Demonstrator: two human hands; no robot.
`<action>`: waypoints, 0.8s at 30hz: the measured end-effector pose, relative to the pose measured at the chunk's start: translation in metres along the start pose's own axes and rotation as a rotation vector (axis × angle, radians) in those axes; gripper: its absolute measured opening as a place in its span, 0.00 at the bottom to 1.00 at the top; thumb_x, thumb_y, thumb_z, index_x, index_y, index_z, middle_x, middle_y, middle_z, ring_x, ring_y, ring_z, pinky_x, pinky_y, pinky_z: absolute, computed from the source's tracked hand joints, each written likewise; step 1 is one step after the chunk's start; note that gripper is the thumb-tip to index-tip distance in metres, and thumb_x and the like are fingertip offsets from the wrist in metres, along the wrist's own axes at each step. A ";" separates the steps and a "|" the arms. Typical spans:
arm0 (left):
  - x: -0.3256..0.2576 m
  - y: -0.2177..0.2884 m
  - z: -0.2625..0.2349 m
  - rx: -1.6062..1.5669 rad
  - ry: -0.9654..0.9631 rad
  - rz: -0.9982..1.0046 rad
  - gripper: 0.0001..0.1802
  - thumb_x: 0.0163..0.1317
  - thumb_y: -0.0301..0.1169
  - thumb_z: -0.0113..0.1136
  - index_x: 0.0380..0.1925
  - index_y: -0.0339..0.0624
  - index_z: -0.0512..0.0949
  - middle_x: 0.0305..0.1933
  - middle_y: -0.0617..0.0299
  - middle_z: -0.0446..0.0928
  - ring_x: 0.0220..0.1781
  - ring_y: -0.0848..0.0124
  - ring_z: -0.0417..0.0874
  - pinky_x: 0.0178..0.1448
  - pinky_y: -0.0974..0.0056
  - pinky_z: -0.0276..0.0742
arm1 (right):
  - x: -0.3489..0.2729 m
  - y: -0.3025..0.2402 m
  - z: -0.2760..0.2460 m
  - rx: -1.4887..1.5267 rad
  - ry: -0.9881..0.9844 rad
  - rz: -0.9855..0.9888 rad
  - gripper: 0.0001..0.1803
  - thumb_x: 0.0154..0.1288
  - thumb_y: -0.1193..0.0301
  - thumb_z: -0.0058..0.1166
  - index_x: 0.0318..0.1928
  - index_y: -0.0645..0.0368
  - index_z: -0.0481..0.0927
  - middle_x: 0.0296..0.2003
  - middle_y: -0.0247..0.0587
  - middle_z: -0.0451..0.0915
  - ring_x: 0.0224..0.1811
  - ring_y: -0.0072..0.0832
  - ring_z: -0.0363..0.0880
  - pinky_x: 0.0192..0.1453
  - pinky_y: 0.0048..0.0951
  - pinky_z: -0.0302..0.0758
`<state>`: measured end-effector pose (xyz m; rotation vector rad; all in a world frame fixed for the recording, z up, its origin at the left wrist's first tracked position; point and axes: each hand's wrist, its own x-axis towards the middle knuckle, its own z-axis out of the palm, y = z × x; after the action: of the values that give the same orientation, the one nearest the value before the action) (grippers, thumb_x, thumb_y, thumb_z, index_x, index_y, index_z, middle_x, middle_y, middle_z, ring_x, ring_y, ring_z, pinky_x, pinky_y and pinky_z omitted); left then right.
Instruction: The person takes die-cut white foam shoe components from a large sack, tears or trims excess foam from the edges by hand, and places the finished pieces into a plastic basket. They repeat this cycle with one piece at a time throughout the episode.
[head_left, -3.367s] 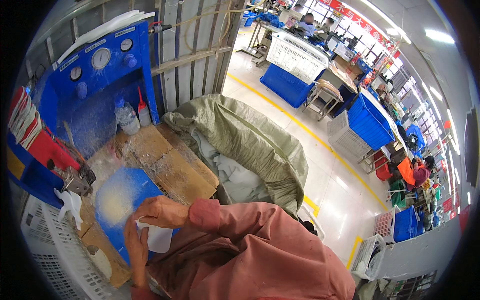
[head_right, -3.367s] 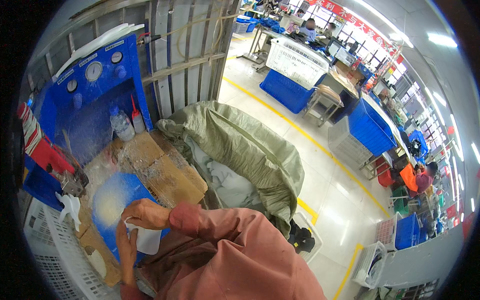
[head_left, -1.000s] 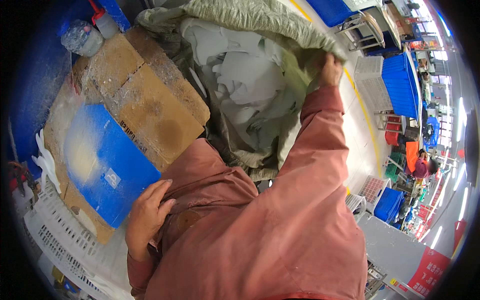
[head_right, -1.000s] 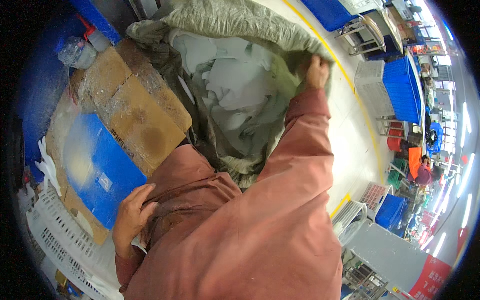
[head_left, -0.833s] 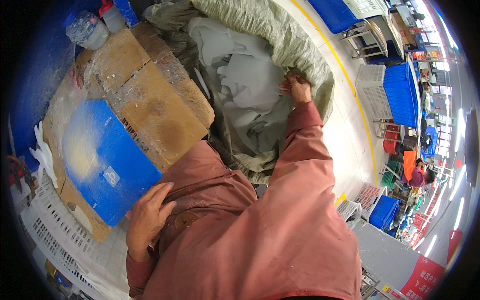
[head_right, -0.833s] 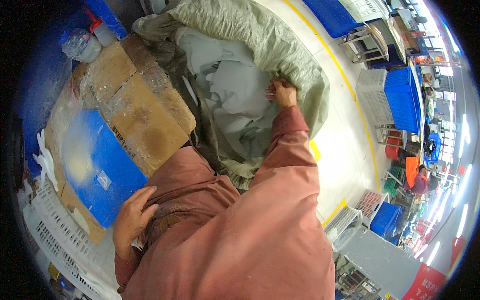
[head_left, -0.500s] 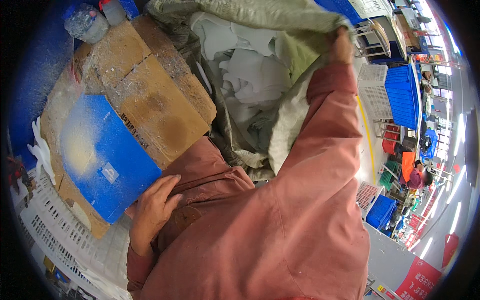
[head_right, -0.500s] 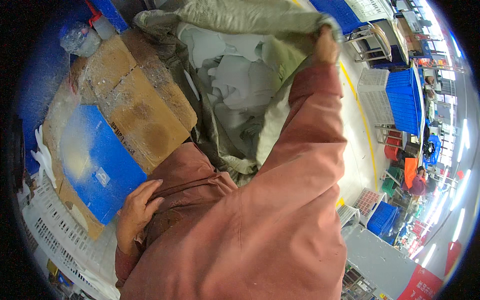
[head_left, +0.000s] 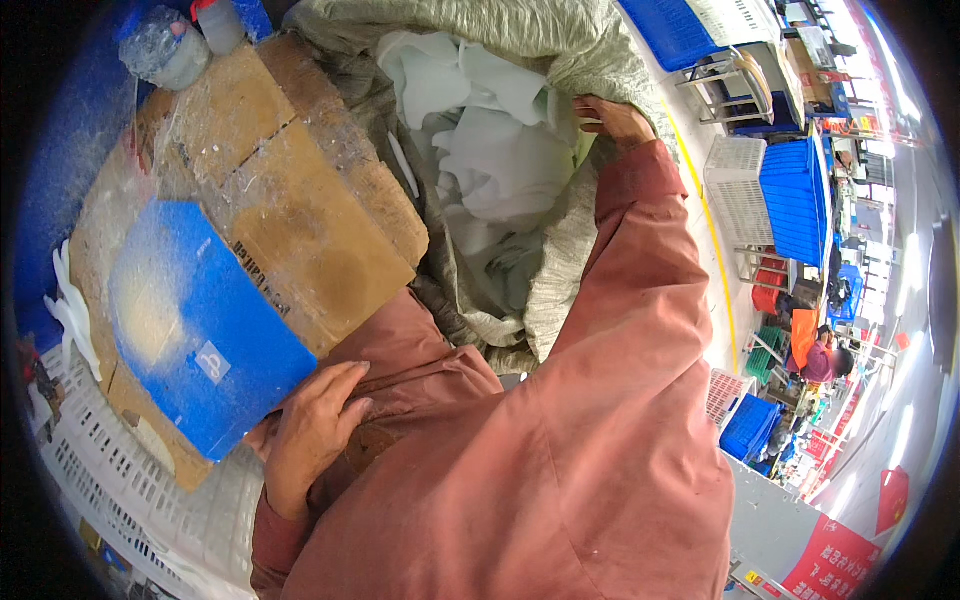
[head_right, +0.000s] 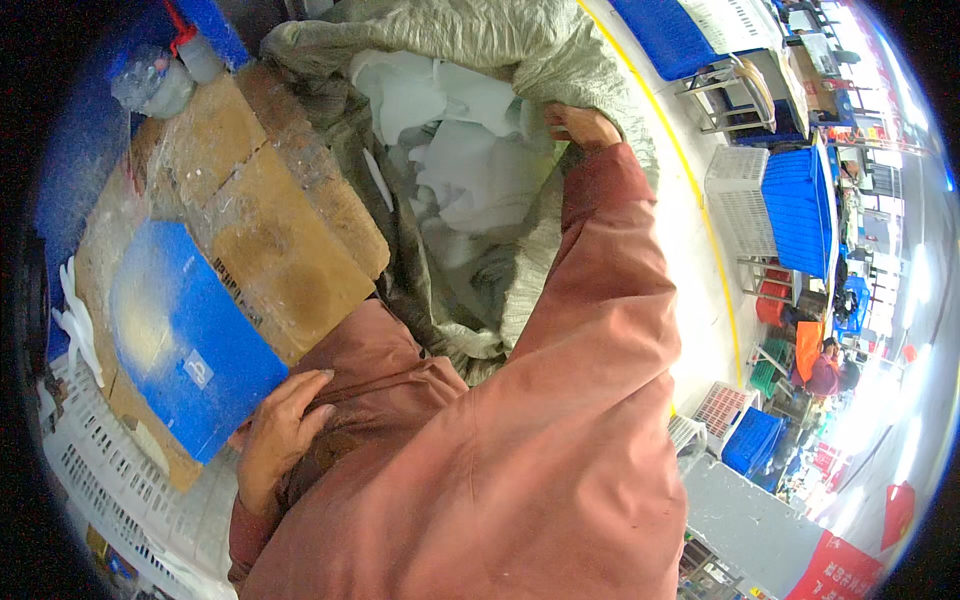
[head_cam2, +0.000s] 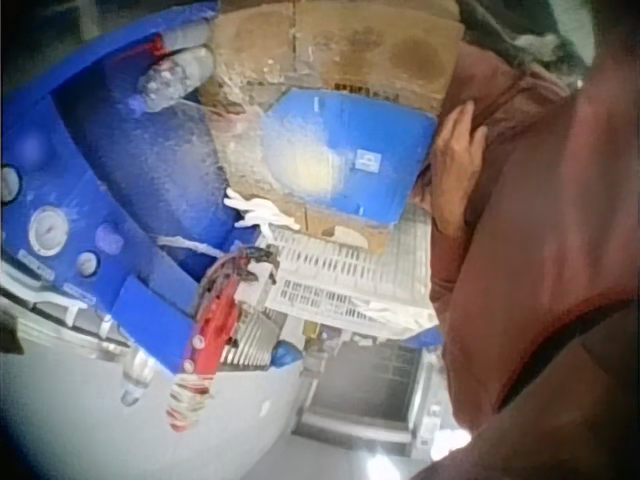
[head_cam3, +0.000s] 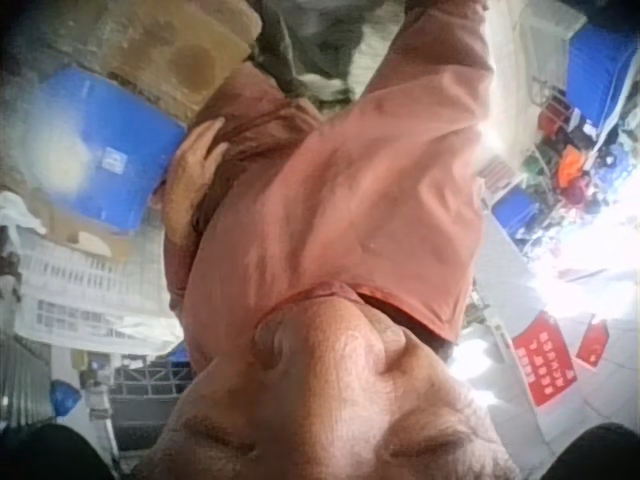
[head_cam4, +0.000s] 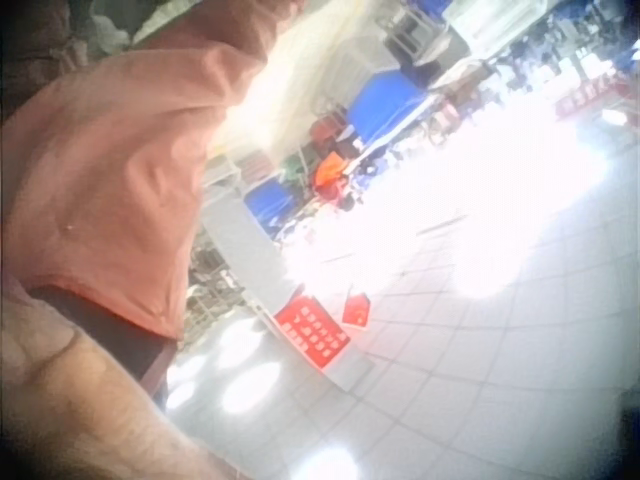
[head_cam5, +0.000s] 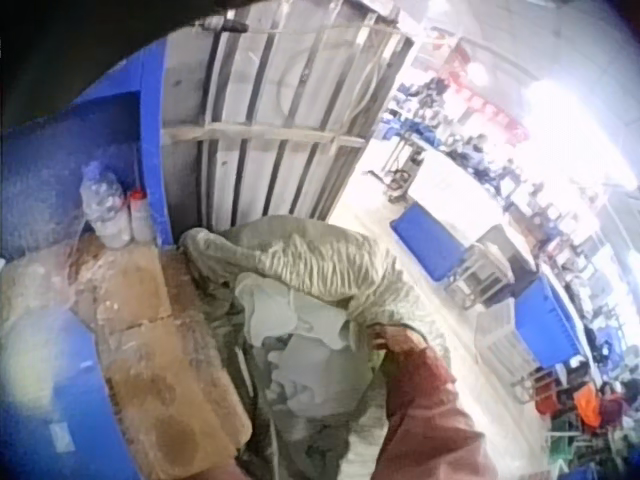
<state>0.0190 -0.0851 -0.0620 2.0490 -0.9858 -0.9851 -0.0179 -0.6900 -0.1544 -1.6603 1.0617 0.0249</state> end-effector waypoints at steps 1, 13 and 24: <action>0.001 0.000 -0.001 0.006 0.004 0.002 0.22 0.67 0.27 0.66 0.60 0.31 0.80 0.61 0.42 0.81 0.61 0.45 0.82 0.64 0.51 0.79 | 0.003 0.002 -0.001 -0.182 0.091 -0.085 0.20 0.80 0.63 0.50 0.62 0.61 0.83 0.61 0.42 0.83 0.62 0.36 0.81 0.64 0.36 0.80; 0.028 -0.007 0.017 -0.062 -0.111 -0.020 0.22 0.67 0.28 0.67 0.60 0.34 0.80 0.62 0.44 0.81 0.63 0.47 0.82 0.66 0.52 0.78 | -0.117 0.175 0.113 -0.586 -0.628 -0.357 0.14 0.71 0.66 0.57 0.53 0.51 0.87 0.46 0.46 0.89 0.48 0.45 0.88 0.54 0.43 0.82; 0.056 -0.013 0.026 0.044 -0.183 -0.004 0.22 0.68 0.29 0.66 0.59 0.33 0.79 0.60 0.44 0.81 0.60 0.47 0.83 0.62 0.50 0.80 | -0.248 0.252 0.213 -1.084 -0.904 0.023 0.16 0.63 0.70 0.58 0.49 0.61 0.88 0.47 0.56 0.88 0.53 0.52 0.88 0.55 0.49 0.84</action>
<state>0.0261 -0.1307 -0.1042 2.0242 -1.1063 -1.1796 -0.2248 -0.3658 -0.3038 -2.1711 0.3102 1.4359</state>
